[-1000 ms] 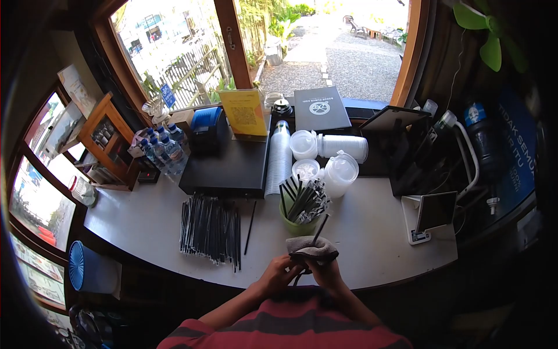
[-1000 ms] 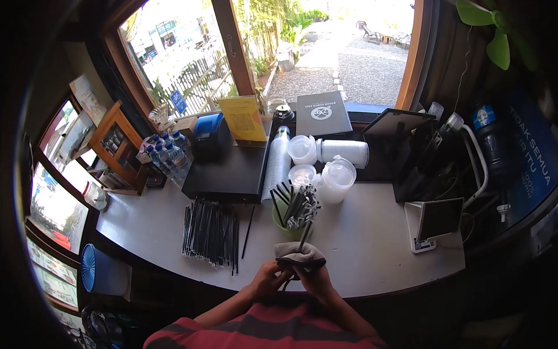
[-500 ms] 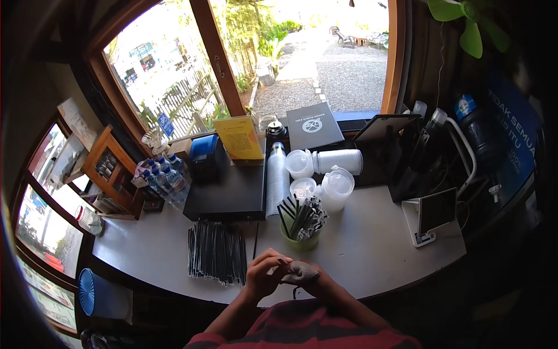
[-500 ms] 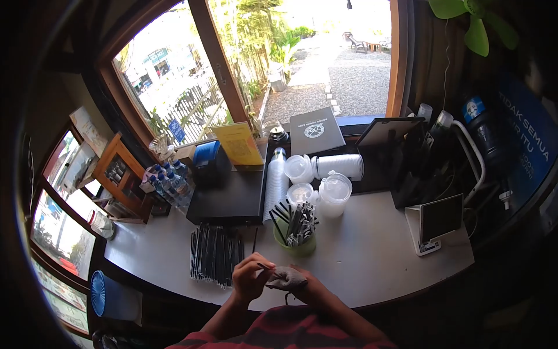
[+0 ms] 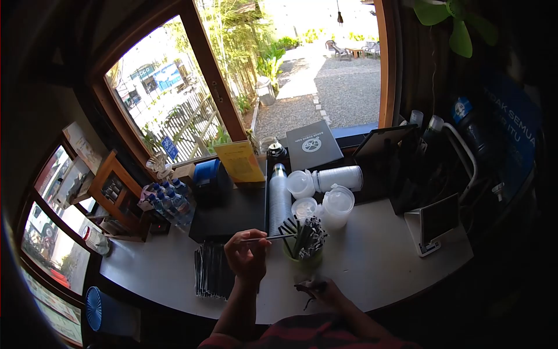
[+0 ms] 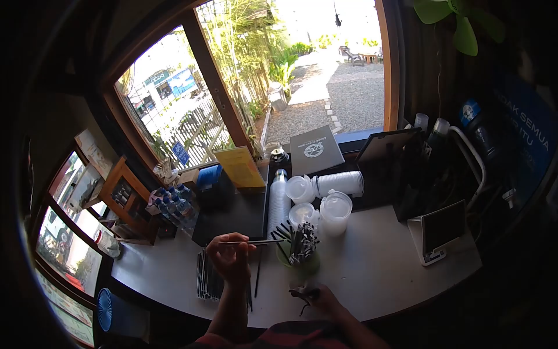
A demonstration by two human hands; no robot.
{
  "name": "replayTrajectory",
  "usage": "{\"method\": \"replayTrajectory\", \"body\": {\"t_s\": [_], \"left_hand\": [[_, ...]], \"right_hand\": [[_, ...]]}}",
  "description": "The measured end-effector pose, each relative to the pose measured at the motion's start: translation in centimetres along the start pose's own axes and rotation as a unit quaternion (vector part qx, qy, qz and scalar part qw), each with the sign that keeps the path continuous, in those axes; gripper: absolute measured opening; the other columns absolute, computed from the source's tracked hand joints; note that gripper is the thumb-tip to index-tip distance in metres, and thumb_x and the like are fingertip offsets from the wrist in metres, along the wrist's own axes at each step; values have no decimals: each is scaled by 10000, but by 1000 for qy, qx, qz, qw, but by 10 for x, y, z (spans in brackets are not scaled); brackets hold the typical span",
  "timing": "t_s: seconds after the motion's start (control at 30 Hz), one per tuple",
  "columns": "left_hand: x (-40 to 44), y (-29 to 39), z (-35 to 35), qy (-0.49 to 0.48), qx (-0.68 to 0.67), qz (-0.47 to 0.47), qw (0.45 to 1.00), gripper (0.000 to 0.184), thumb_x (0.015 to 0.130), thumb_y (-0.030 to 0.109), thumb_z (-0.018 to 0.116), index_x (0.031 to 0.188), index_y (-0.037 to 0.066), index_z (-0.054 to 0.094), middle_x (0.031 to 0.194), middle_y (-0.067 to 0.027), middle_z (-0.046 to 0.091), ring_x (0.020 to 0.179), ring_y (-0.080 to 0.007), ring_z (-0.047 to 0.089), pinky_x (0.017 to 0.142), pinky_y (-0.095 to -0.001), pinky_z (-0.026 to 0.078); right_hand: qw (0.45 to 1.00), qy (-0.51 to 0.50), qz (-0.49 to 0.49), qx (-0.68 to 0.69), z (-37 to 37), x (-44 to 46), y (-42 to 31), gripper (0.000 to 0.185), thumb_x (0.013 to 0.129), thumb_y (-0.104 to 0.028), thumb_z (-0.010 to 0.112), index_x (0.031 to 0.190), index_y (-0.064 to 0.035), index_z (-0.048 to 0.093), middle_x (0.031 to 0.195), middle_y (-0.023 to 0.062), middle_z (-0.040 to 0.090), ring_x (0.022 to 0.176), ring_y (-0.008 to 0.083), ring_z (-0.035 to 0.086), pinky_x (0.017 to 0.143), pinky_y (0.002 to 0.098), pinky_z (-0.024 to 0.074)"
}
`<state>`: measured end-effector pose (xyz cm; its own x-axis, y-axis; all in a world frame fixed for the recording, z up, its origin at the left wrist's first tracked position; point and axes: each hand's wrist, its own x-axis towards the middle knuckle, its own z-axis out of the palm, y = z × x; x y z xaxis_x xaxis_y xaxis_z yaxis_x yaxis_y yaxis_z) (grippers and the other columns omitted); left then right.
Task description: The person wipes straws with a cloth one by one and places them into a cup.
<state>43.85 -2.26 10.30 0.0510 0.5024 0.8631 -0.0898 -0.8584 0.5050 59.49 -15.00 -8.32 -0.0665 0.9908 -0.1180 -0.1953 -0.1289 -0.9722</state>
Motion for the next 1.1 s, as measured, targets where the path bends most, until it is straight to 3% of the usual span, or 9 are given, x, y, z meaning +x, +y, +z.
{"method": "replayTrajectory", "body": {"t_s": [0.23,0.37,0.5,0.67,0.77,0.83,0.9,1.03,1.1], "left_hand": [[-60,-77,12,-72,-7,-96,993,520,950,49,623,1392,83,350,936,-129,657,757,-145,650,672,-287,535],[-77,-80,15,-114,132,-49,984,494,941,48,631,1372,72,391,929,-120,651,753,-163,639,713,-321,538],[-85,-72,12,-166,164,-77,969,317,898,50,674,1199,44,575,911,-124,656,873,-254,623,782,-369,514],[-83,-50,7,-103,220,-42,969,453,939,414,617,1181,33,584,1086,-154,581,983,-297,558,855,-418,450],[-100,-54,-14,-73,204,-153,964,459,933,429,622,1151,27,581,1003,-135,570,921,-272,549,810,-390,443],[-110,-64,-38,-167,293,-247,908,405,914,377,649,1123,36,585,967,-133,549,914,-286,539,812,-398,443],[-127,-65,-62,-267,440,-207,832,392,867,332,692,1122,50,595,1029,-140,552,984,-314,533,869,-436,443],[-159,-57,-94,-334,538,-299,714,432,801,308,733,1138,63,617,1147,-172,549,1096,-364,519,927,-468,444],[-167,-64,-105,-330,538,-295,717,416,789,281,715,1132,62,623,1110,-167,598,1051,-358,562,883,-475,462]], "right_hand": [[996,39,-47,-68,-11,15,30,177,943,-191,662,900,-40,580,773,43,625,735,123,626,655,288,502],[994,37,-69,-77,-12,14,16,244,939,-247,675,857,-54,551,647,1,536,602,96,525,579,284,450],[995,48,-14,84,-5,12,-1,188,939,-253,665,997,-77,696,670,-4,585,602,85,539,560,279,447],[997,29,-25,-63,-10,12,-1,176,961,-244,618,1022,-160,759,771,-14,660,638,74,559,581,268,456],[996,32,-56,-68,-12,14,14,162,954,-228,617,1027,-174,752,792,-8,666,634,78,557,587,271,467],[999,18,-46,-4,-14,14,17,159,934,-204,635,1054,-174,735,801,8,670,633,100,571,590,282,481],[994,-7,9,112,-15,16,11,193,902,-163,664,1087,-167,715,811,32,679,641,137,604,596,300,500],[914,44,-274,-296,-9,15,4,270,834,-88,704,1099,-134,686,869,81,695,679,227,644,606,327,520],[849,71,-358,-382,-7,14,-17,284,806,-55,709,1080,-125,681,878,100,694,704,269,655,609,333,526]]}}
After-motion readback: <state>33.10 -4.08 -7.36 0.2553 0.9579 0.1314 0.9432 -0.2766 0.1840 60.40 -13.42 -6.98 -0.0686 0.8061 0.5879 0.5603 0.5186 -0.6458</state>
